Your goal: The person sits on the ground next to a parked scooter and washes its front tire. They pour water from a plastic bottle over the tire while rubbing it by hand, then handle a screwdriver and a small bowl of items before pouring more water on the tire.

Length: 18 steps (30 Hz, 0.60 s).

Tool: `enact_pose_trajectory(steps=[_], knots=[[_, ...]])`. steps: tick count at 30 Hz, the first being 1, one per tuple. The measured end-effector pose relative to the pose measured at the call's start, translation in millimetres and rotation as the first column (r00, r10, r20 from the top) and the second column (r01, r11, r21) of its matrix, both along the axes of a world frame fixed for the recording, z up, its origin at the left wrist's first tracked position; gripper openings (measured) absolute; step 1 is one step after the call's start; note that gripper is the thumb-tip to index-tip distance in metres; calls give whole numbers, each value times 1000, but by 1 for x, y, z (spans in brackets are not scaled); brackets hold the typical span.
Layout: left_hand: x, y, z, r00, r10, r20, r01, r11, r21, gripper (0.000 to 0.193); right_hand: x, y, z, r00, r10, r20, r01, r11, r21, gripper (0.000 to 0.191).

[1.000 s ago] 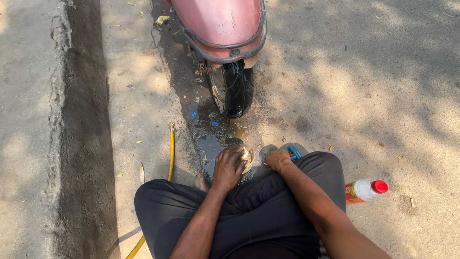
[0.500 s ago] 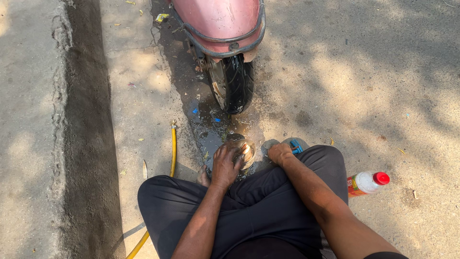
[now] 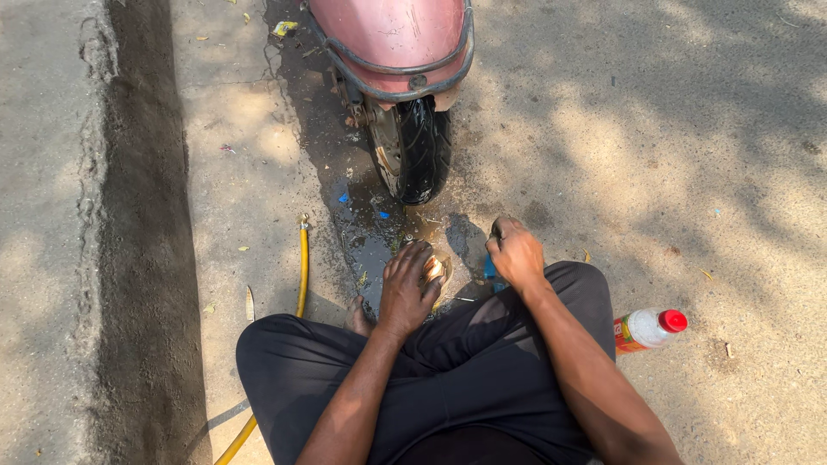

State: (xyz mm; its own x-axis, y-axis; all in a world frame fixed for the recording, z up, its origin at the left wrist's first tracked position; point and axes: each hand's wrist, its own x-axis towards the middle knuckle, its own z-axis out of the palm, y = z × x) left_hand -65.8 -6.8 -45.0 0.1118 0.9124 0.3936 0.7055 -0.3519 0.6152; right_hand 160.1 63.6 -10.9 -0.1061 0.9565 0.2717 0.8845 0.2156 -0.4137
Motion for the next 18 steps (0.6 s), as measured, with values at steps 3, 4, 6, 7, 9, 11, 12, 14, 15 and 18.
enact_pose_trajectory(steps=[3,4,6,7,9,11,12,14,15,18], knots=[[23,3,27,994,-100,-41,102,993,60,71,-8,-41,32,962,75,-263,-54,995,85,21],[31,1,34,990,-139,-1,139,989,55,66,-14,-54,43,938,92,-334,-64,994,94,22],[45,-3,46,974,-212,82,208,977,52,58,-23,-76,65,874,128,-469,-83,990,116,24],[49,-4,51,949,-229,216,242,970,-34,46,-26,-80,75,874,163,-458,-112,984,137,23],[54,-12,57,854,-216,473,341,920,-196,25,-28,-88,92,872,227,-433,-170,971,167,22],[52,-20,62,747,-180,640,357,921,-158,20,-28,-88,103,856,218,-469,-220,974,51,61],[49,-23,64,682,-158,714,359,923,-139,18,-28,-88,106,848,213,-486,-248,969,-8,82],[42,-28,69,778,-184,600,325,936,-134,20,-31,-88,107,865,274,-421,-317,948,-35,99],[39,-29,71,821,-193,538,307,943,-131,22,-33,-88,106,869,306,-388,-352,935,-50,108],[35,-31,76,851,-187,491,265,960,-93,12,-37,-90,101,799,389,-459,-453,891,-33,124]])
